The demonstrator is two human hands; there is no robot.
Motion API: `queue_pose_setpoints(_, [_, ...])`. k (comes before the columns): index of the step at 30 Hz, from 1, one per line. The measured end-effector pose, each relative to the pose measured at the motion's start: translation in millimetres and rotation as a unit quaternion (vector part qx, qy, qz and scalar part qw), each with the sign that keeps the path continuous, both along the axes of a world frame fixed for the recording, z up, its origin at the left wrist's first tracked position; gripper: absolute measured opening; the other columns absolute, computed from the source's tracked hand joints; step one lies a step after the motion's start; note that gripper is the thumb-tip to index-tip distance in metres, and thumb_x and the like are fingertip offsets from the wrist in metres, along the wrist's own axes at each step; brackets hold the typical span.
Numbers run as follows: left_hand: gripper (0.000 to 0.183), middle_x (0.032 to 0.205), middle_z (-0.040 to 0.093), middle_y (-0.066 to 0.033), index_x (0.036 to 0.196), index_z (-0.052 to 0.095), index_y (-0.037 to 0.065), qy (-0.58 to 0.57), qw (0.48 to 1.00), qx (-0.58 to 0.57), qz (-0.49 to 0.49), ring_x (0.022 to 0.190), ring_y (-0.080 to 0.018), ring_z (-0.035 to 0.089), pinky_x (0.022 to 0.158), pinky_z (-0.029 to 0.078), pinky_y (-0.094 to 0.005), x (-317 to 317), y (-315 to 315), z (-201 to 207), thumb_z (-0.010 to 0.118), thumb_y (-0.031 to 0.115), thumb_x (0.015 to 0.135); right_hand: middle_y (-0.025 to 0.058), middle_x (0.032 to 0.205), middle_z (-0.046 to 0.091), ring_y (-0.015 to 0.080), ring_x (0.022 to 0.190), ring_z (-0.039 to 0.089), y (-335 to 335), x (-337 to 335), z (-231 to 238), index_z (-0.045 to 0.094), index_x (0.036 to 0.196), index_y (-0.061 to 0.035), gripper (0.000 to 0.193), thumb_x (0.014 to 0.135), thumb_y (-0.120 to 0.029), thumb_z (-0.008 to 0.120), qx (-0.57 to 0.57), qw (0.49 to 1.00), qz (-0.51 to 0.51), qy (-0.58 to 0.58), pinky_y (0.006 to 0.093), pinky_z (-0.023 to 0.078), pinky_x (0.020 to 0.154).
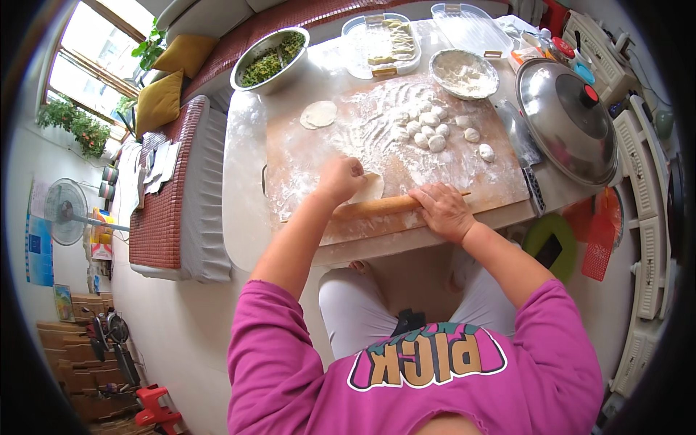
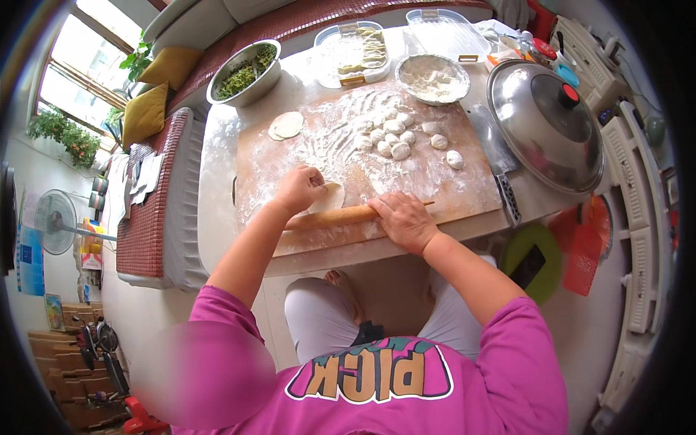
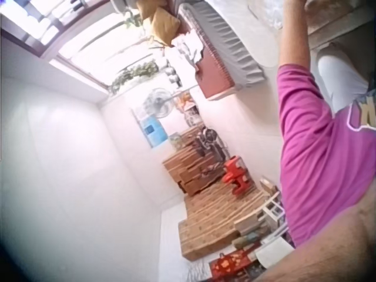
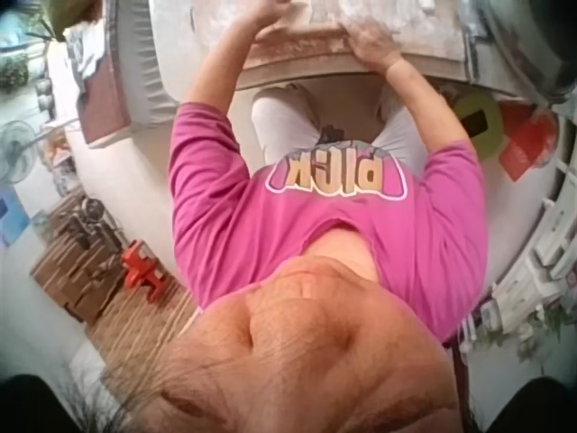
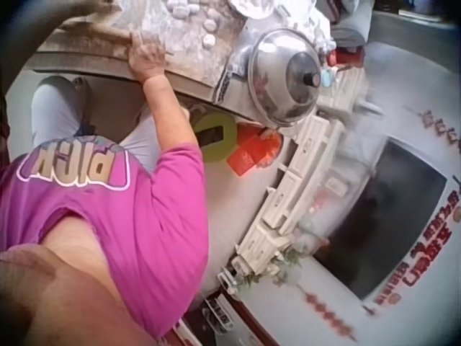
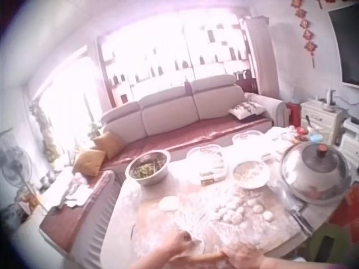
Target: The person uses a rolling pin to flatten small pieces of dough into circular wrappers on a floured wooden board.
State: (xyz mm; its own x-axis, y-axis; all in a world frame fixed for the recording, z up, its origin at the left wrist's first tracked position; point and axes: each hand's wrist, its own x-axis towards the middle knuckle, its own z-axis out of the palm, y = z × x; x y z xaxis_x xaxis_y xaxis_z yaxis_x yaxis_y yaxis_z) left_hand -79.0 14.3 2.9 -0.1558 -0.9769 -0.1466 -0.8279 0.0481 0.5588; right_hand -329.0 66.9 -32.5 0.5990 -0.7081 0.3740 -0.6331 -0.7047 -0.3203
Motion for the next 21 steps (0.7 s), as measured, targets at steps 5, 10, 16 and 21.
queue_pose_setpoints(5, [0.013,0.081,0.059,-0.0055,0.089,0.055,0.004,0.394,0.912,0.082,0.075,0.075,-0.0144,0.056,0.067,0.046,-0.0292,16,-23,-20,0.061,0.011,0.08,0.0052,0.101,0.055,0.0207,0.096,0.052,0,2,-5,0.055,0.107,-0.01,0.032,0.075,-0.012,0.055,-0.01,1.0,-0.003,-0.005,0.0329,0.041,0.082])
queue_pose_setpoints(10, [0.008,0.082,0.059,-0.0033,0.089,0.053,0.009,0.504,0.847,0.046,0.162,0.074,-0.0144,0.058,0.066,0.048,-0.029,20,-80,-2,0.059,0.01,0.083,0.0046,0.101,0.055,0.0204,0.095,0.052,0,-2,-3,0.055,0.109,-0.0106,0.036,0.073,-0.014,0.058,0.004,1.0,-0.007,-0.007,0.0332,0.04,0.082])
queue_pose_setpoints(16, [0.03,0.1,0.057,-0.0143,0.103,0.054,-0.001,0.321,0.856,-0.141,0.381,0.09,-0.0236,0.057,0.078,0.046,-0.0332,59,-128,-27,0.06,0.012,0.077,0.004,0.099,0.055,0.0209,0.092,0.052,-1,4,-5,0.055,0.109,-0.0107,0.036,0.073,-0.014,0.058,0.001,1.0,0.009,-0.018,0.0338,0.04,0.081])
queue_pose_setpoints(21, [0.033,0.115,0.054,-0.0141,0.11,0.055,0.004,0.045,0.963,-0.264,0.01,0.108,-0.0313,0.049,0.095,0.038,-0.0346,-35,-99,-22,0.059,0.006,0.078,0.004,0.098,0.055,0.0213,0.091,0.053,-2,-4,-7,0.055,0.108,-0.0109,0.034,0.074,-0.014,0.058,0.0,1.0,-0.001,-0.027,0.0342,0.04,0.081])
